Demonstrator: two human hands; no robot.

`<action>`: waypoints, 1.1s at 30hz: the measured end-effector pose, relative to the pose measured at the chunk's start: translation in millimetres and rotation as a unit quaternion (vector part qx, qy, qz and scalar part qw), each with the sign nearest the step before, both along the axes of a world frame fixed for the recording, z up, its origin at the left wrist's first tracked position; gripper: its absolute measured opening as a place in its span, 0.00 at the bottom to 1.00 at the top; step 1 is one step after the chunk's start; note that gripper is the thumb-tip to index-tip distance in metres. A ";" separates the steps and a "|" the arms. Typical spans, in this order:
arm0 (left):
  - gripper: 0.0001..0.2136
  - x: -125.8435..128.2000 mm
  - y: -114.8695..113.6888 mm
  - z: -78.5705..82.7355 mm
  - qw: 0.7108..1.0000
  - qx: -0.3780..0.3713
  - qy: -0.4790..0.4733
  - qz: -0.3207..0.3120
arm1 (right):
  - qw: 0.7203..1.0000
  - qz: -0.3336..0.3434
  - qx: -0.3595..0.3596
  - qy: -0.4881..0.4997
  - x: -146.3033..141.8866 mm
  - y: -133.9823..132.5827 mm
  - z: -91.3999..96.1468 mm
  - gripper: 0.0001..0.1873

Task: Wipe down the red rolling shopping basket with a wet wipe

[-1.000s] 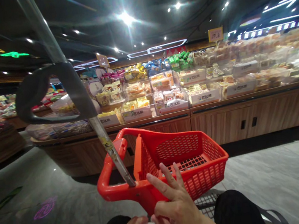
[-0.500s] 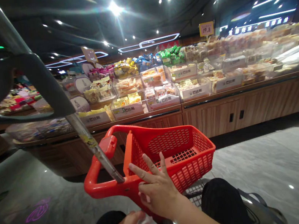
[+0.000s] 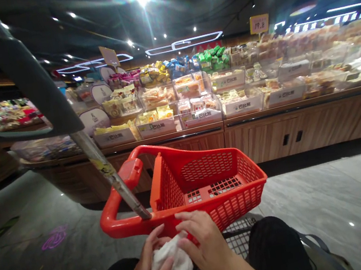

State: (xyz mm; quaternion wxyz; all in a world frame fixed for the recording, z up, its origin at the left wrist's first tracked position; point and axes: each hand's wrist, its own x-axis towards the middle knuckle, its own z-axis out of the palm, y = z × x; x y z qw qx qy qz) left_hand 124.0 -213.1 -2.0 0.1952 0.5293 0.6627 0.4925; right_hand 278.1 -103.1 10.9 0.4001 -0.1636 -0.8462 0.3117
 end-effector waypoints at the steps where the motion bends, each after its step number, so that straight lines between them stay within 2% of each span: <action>1: 0.25 2.4 -0.2 -0.2 0.999 0.001 -0.045 -0.016 | 0.996 0.013 -0.080 0.029 2.0 -3.7 -9.2 0.15; 3: 0.26 7.7 0.2 -1.5 0.992 -0.003 -0.113 -0.051 | 0.966 0.040 -0.245 0.071 3.3 -11.7 -27.7 0.31; 5: 0.25 12.4 2.2 -3.3 0.987 -0.016 -0.145 -0.071 | 0.913 0.056 -0.386 0.116 2.5 -17.7 -41.4 0.40; 6: 0.24 14.2 3.7 -4.3 0.985 -0.028 -0.149 -0.077 | 0.887 0.061 -0.437 0.137 2.2 -19.2 -45.2 0.39; 8: 0.20 16.2 6.9 -6.8 0.983 -0.060 -0.146 -0.090 | 0.852 0.050 -0.494 0.167 3.8 -18.9 -46.6 0.27; 10: 0.14 15.9 9.7 -11.1 0.980 -0.095 -0.144 -0.097 | 0.844 0.022 -0.507 0.171 8.7 -15.8 -43.0 0.18; 12: 0.11 13.9 11.3 -17.7 0.974 -0.123 -0.164 -0.096 | 0.843 -0.008 -0.509 0.172 14.9 -12.5 -39.3 0.18; 15: 0.15 10.4 11.3 -28.9 0.962 -0.144 -0.217 -0.082 | 0.840 -0.023 -0.514 0.170 19.8 -12.0 -41.4 0.21; 18: 0.17 11.0 9.4 -34.0 0.947 -0.121 -0.291 -0.057 | 0.832 0.002 -0.533 0.156 17.1 -17.7 -52.4 0.22; 21: 0.16 16.1 6.8 -28.4 0.912 -0.069 -0.403 -0.022 | 0.813 0.060 -0.567 0.121 13.9 -25.5 -62.6 0.25; 23: 0.18 19.8 5.3 -21.5 0.876 -0.056 -0.478 -0.014 | 0.824 0.076 -0.555 0.083 15.3 -28.7 -64.8 0.25; 25: 0.25 22.4 4.7 -16.3 0.843 -0.052 -0.535 -0.022 | 0.849 0.078 -0.520 0.052 19.6 -29.6 -63.2 0.20; 27: 0.31 23.8 5.4 -16.3 0.826 -0.046 -0.561 -0.028 | 0.865 0.098 -0.492 0.035 25.4 -29.2 -60.2 0.20; 30: 0.37 25.4 7.6 -27.3 0.826 -0.039 -0.562 -0.010 | 0.867 0.129 -0.479 0.044 32.3 -28.7 -58.3 0.22; 31: 0.39 26.0 8.4 -32.6 0.832 -0.033 -0.554 0.000 | 0.859 0.135 -0.490 0.056 33.4 -28.9 -58.8 0.25; 33: 0.41 27.0 10.0 -42.7 0.850 -0.016 -0.526 0.004 | 0.836 0.146 -0.523 0.074 34.5 -30.1 -60.7 0.37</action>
